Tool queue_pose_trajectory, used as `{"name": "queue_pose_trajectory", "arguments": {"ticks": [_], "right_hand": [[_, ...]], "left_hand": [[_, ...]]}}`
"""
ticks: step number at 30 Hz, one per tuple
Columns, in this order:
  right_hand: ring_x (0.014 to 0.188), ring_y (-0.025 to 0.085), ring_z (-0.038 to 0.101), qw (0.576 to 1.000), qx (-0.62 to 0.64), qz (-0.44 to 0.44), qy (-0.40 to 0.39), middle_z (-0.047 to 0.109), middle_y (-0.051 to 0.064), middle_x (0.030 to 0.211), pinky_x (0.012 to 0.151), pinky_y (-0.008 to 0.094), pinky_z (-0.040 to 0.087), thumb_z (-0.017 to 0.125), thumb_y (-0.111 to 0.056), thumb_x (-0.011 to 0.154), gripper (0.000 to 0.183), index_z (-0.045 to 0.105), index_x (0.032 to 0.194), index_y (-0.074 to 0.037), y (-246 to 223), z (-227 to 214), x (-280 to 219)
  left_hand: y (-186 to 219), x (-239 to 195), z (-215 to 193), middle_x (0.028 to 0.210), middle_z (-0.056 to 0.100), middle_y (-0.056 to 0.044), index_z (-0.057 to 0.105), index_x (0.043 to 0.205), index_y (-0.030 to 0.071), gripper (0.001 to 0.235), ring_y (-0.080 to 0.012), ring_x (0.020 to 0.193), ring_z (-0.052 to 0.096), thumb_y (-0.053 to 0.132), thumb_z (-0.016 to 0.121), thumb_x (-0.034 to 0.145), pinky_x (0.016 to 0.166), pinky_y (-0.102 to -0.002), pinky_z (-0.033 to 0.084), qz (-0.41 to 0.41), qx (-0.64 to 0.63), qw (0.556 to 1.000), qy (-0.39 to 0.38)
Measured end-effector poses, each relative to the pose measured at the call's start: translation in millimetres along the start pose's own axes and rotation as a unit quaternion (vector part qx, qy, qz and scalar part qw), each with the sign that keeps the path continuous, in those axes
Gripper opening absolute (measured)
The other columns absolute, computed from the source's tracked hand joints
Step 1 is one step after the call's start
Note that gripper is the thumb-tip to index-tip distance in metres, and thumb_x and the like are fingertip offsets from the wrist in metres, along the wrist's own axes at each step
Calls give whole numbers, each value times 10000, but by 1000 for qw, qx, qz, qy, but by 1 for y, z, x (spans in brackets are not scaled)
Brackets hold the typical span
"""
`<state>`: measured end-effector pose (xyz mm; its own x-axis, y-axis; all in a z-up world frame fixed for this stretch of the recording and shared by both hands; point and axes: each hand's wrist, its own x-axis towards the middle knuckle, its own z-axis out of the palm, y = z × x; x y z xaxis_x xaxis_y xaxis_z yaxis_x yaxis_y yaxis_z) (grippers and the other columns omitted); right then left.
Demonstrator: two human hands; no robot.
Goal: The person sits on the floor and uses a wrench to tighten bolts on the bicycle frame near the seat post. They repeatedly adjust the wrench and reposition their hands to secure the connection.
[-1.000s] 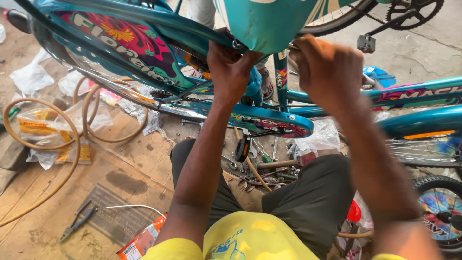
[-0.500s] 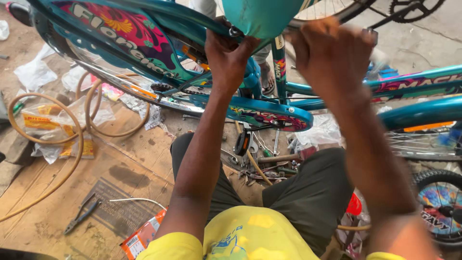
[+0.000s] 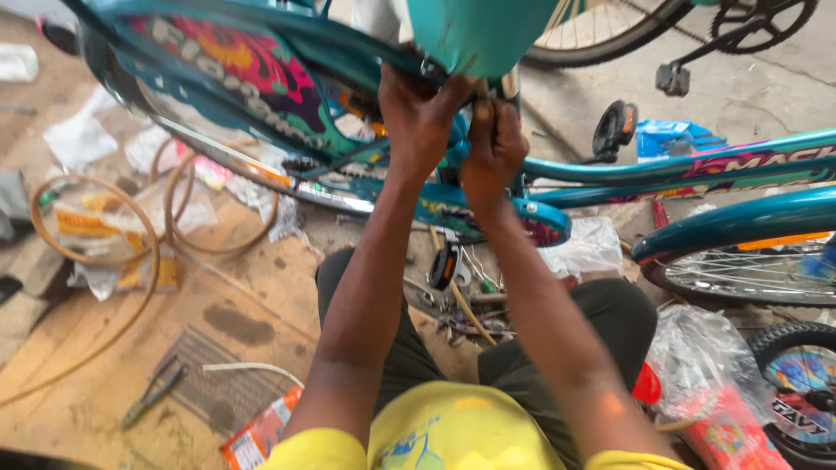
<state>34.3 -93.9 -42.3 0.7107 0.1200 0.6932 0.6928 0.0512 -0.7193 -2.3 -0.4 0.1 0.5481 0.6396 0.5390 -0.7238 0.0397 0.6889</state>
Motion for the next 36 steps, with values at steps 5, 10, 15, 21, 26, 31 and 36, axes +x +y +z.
{"name": "queue_pose_trajectory", "arguments": {"ticks": [5,10,15,21,26,31,36], "right_hand": [[588,250,588,919,-264,-187,-224,627,83,704,560,420,418,705,-239,1110,211,698,966,-84,-41,-100,80],[648,247,673,745,-510,-340,-264,687,48,770,596,424,467,752,-407,1080,297,739,904,-169,-103,-106,147],[721,265,686,799,-438,-349,-219,715,68,852,611,413,475,733,-271,1052,182,726,975,-106,-80,-109,129],[787,227,617,990,-84,-46,99,662,104,919,727,395,504,629,-144,1086,104,660,1127,-54,-1,19,-4],[658,209,532,994,-38,26,-102,578,92,746,605,360,409,650,-133,1061,90,677,1023,-56,-3,-43,11],[599,285,605,829,-436,-273,-218,639,52,704,602,454,424,763,-307,1101,305,735,841,-151,-71,-117,111],[627,244,642,743,-509,-359,-247,665,35,748,567,398,436,763,-391,1037,335,716,809,-150,-102,-111,147]], "left_hand": [[2,1,5,1160,688,-175,424,1289,-45,476,-237,1099,731,-21,746,940,1005,-383,631,10,5,1000,6],[2,3,3,1131,700,-193,436,1288,-50,465,-250,1056,752,-35,733,930,953,-386,645,-16,31,999,10],[-4,-1,-1,1136,712,-190,455,1290,-43,442,-247,1071,742,-50,746,957,967,-375,632,-12,38,999,17],[-9,-4,-4,1092,690,-167,464,1249,-56,419,-237,1001,734,-73,754,946,885,-372,643,0,7,1000,9],[-7,2,0,1121,685,-150,457,1290,-36,459,-206,1012,717,-48,751,938,885,-351,627,-11,-16,1000,9],[-4,1,-2,1122,728,-170,479,1250,-41,412,-226,1050,751,-21,764,954,938,-354,643,2,28,1000,-4],[0,1,1,1104,711,-160,464,1258,-37,441,-221,1045,737,-25,778,948,926,-349,632,-2,25,1000,5]]}}
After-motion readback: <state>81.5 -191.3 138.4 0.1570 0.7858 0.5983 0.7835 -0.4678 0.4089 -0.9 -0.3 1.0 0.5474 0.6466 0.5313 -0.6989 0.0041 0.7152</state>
